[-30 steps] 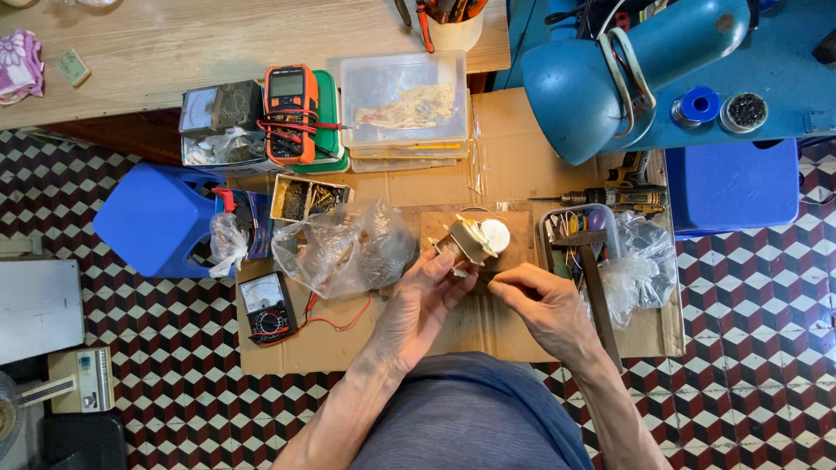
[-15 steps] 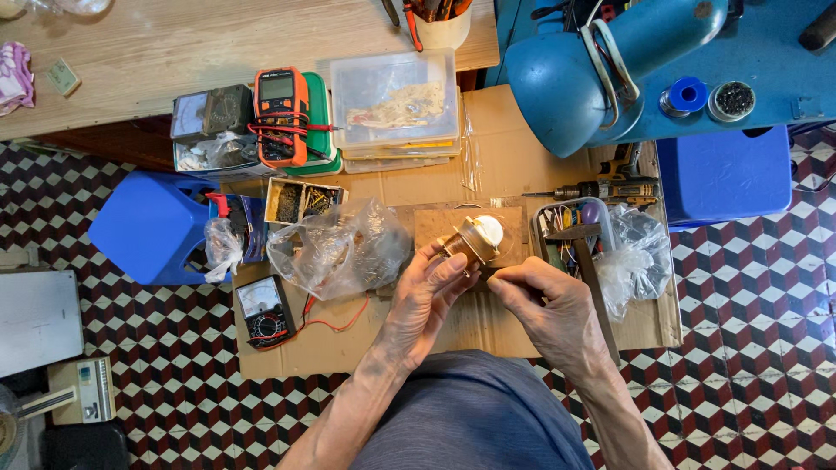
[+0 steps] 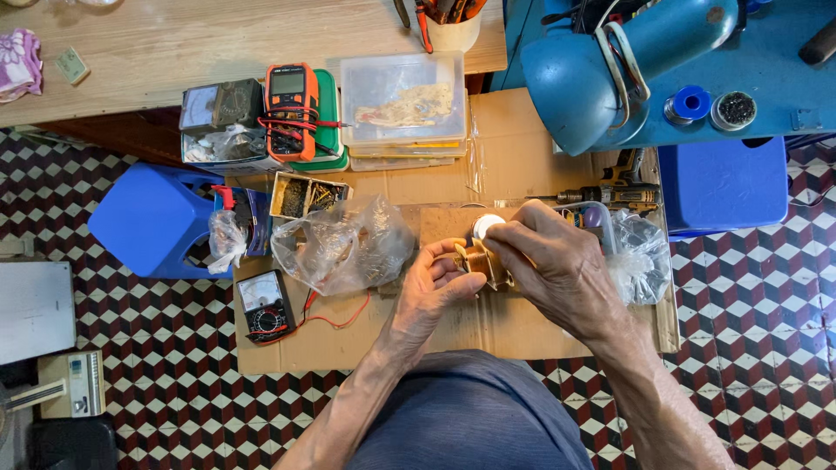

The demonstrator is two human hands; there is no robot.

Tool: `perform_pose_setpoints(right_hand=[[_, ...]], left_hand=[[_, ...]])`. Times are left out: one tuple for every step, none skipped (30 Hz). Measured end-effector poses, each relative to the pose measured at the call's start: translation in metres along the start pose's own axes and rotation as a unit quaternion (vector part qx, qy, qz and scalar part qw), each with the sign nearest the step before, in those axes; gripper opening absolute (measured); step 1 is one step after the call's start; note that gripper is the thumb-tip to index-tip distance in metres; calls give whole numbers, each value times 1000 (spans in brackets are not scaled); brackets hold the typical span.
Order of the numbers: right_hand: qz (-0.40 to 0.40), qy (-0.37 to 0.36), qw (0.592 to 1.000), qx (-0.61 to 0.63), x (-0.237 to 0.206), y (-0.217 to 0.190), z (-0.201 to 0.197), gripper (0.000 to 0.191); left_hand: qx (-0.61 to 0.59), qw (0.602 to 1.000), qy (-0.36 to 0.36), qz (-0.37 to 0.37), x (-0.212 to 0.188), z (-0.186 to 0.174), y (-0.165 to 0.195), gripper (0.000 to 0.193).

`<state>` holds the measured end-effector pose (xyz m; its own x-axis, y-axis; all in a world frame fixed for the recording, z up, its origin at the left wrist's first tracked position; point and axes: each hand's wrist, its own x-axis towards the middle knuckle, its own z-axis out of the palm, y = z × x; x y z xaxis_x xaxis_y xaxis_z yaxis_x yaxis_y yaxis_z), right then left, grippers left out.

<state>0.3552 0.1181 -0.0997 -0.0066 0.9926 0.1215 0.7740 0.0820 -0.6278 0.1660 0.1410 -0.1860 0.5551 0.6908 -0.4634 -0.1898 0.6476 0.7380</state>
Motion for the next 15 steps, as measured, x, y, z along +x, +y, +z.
perform_pose_setpoints(right_hand=[[-3,-4,1000,-15,1,1,1,12],[-6,-6,1000,-17,3,2,2,12],[-9,-8,1000,-19,3,2,3,13],[-11,-9,1000,-21,3,3,4,13],[-14,-9,1000,-14,4,4,5,14],[-17,-8,1000,-7,4,4,6,15],[-19,-7,1000,0,4,5,6,16],[-24,-7,1000,9,4,5,7,15],[-29,-7,999,17,4,6,7,15],[-34,-7,999,26,4,7,7,14],[-30,-23,999,23,5,9,6,14],[-27,-38,999,21,6,11,6,13],[-24,-54,998,19,7,13,6,13],[-25,-63,998,18,7,16,6,13],[-26,-72,997,17,8,18,6,13]], left_hand=[[8,1000,-6,7,-1,-1,0,72],[13,1000,-5,7,-2,-1,0,72],[18,1000,-5,6,-3,-1,0,72],[23,1000,-4,6,-3,-2,0,72],[19,1000,-6,4,-4,-2,0,72],[15,1000,-8,3,-5,-3,1,72],[11,1000,-11,1,-5,-4,1,72],[16,1000,-12,3,-5,-5,1,72],[22,1000,-13,5,-6,-5,2,72],[27,999,-15,6,-6,-6,3,73],[45,999,-18,13,-7,-6,4,73],[62,998,-22,21,-8,-7,5,72],[79,996,-25,28,-8,-7,6,72],[85,996,-29,24,-10,-8,8,72],[90,995,-33,20,-13,-9,10,72]])
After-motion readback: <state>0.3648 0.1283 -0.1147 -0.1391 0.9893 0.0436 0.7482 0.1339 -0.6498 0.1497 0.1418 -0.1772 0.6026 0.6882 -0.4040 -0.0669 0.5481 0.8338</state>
